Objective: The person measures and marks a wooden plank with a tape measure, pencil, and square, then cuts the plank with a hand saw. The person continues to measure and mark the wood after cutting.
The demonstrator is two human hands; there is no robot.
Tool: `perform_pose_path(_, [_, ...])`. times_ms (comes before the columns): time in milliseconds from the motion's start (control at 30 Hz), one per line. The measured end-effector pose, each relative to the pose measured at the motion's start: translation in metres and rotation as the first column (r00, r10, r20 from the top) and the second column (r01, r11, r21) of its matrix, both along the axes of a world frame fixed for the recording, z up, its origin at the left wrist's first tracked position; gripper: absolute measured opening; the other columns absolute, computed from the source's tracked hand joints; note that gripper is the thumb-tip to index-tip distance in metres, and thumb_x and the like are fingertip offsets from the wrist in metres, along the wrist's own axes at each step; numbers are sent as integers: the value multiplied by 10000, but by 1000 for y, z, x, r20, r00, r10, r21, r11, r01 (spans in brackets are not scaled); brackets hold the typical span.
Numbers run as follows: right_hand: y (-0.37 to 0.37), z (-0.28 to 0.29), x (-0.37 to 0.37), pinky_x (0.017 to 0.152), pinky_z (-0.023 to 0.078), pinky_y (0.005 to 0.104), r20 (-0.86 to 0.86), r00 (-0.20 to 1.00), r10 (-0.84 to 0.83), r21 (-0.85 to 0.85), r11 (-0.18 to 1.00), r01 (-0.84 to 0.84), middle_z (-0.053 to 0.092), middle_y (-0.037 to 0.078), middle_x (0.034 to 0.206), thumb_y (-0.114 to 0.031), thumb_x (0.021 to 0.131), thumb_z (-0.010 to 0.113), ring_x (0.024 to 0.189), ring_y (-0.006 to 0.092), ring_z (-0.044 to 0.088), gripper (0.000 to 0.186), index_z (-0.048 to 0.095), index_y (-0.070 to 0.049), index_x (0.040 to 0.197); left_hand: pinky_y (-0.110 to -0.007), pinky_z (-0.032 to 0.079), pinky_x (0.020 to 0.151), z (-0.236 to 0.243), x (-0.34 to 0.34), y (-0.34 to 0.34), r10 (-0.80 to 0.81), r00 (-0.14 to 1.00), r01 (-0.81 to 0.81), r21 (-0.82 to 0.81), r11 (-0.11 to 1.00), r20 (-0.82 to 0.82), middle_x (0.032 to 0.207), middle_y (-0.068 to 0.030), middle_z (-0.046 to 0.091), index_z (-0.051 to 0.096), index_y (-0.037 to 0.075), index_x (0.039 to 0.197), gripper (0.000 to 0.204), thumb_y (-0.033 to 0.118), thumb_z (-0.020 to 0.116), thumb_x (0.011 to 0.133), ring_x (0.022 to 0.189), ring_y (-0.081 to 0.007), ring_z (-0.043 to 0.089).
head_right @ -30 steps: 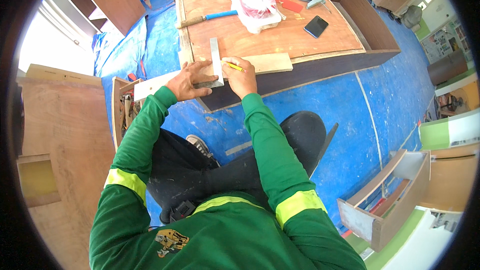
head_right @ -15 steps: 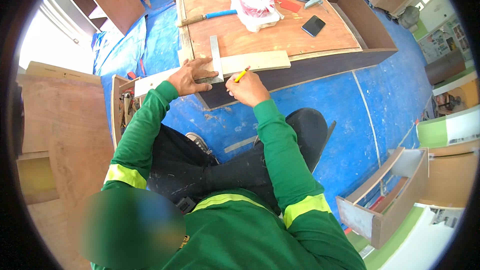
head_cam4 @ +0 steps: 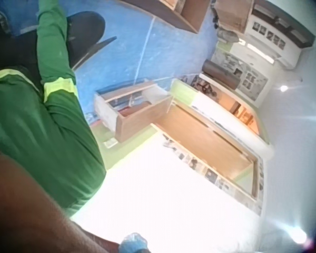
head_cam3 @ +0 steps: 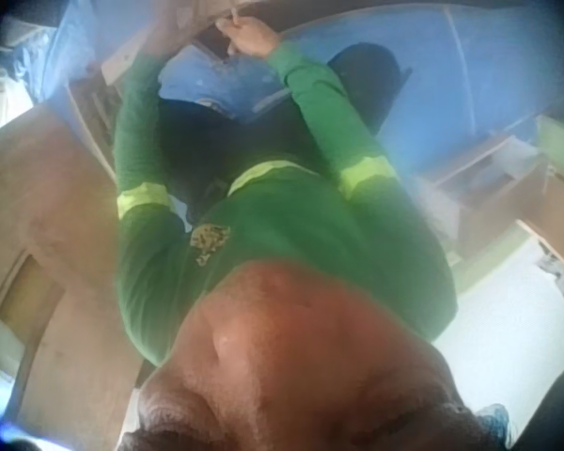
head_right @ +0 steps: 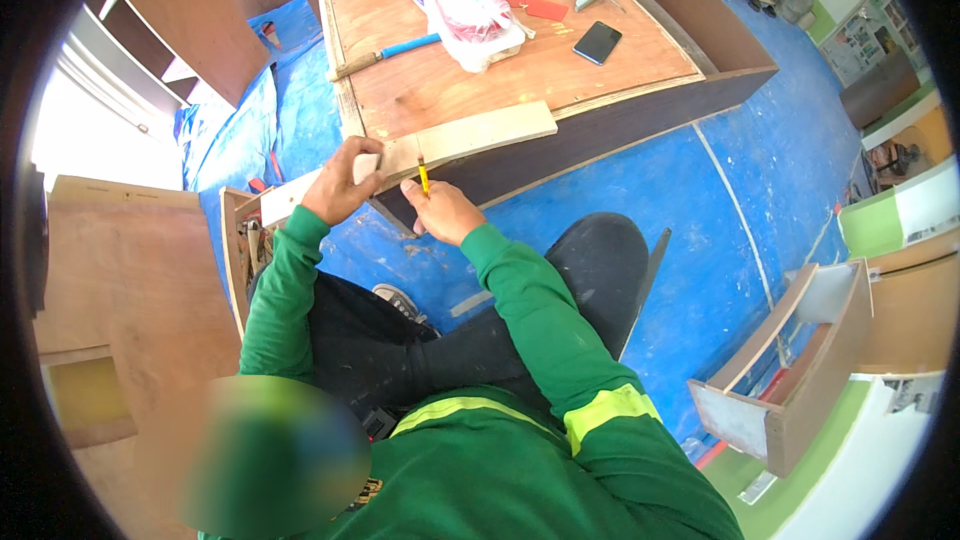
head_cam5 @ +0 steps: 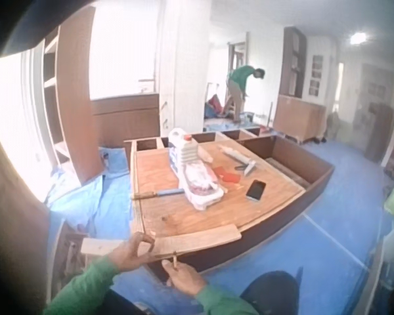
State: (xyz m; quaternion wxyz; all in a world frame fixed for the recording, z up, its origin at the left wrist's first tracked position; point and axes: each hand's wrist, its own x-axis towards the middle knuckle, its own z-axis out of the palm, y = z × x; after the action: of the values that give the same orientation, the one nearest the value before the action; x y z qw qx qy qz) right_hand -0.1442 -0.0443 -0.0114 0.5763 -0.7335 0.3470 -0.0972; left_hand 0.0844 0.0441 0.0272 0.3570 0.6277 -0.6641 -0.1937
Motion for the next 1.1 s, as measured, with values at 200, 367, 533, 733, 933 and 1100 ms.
perform_pose_path(200, [14,39,4,857,592,537,-55,997,56,-6,998,-57,771,285,896,-497,1158,468,950,442,770,614,735,49,1066,-345,506,1009,1,-31,15,57,733,-26,57,998,-678,1204,-79,610,448,71,1518,546,-9,615,1005,1135,-190,596])
perform_pose_path(367, [16,3,4,931,555,607,218,962,164,-307,947,-92,733,345,1144,-234,1084,515,1111,550,690,343,658,-5,1295,-349,510,972,-4,-91,27,139,932,-146,3,989,-334,1170,-98,636,535,20,1421,405,206,698,1100,1090,-157,579])
perform_pose_path(533, [12,1,6,931,539,651,68,993,101,-386,920,-67,730,353,1157,-232,1085,545,1102,575,668,328,655,-42,1329,-316,511,946,8,-84,21,151,848,-101,125,987,-508,1124,-58,622,581,14,1342,309,201,683,1119,1065,-123,572])
perform_pose_path(733, [10,28,-9,944,551,629,-133,982,136,-293,941,-171,773,284,1140,-326,1083,626,1105,531,705,316,685,-56,1238,-293,557,834,48,-41,33,99,735,-356,-258,898,-671,1060,-48,692,625,82,1355,236,171,646,1138,952,-127,654])
perform_pose_path(933, [-18,90,-63,955,568,587,-149,986,73,-489,862,-138,782,262,1132,-363,1064,672,1104,504,721,358,698,-64,1259,-428,575,1011,51,97,136,-19,452,-782,-407,473,-892,1172,-107,722,631,49,1366,301,274,611,1167,1127,-223,695])
perform_pose_path(1100, [-67,116,-141,844,579,523,-147,973,-176,-483,872,84,777,252,986,-342,1052,708,937,447,745,343,725,-37,1208,-455,567,1087,-110,143,264,67,-6,-815,44,578,-998,1242,-136,706,628,27,1342,369,355,572,1182,1172,-259,683])
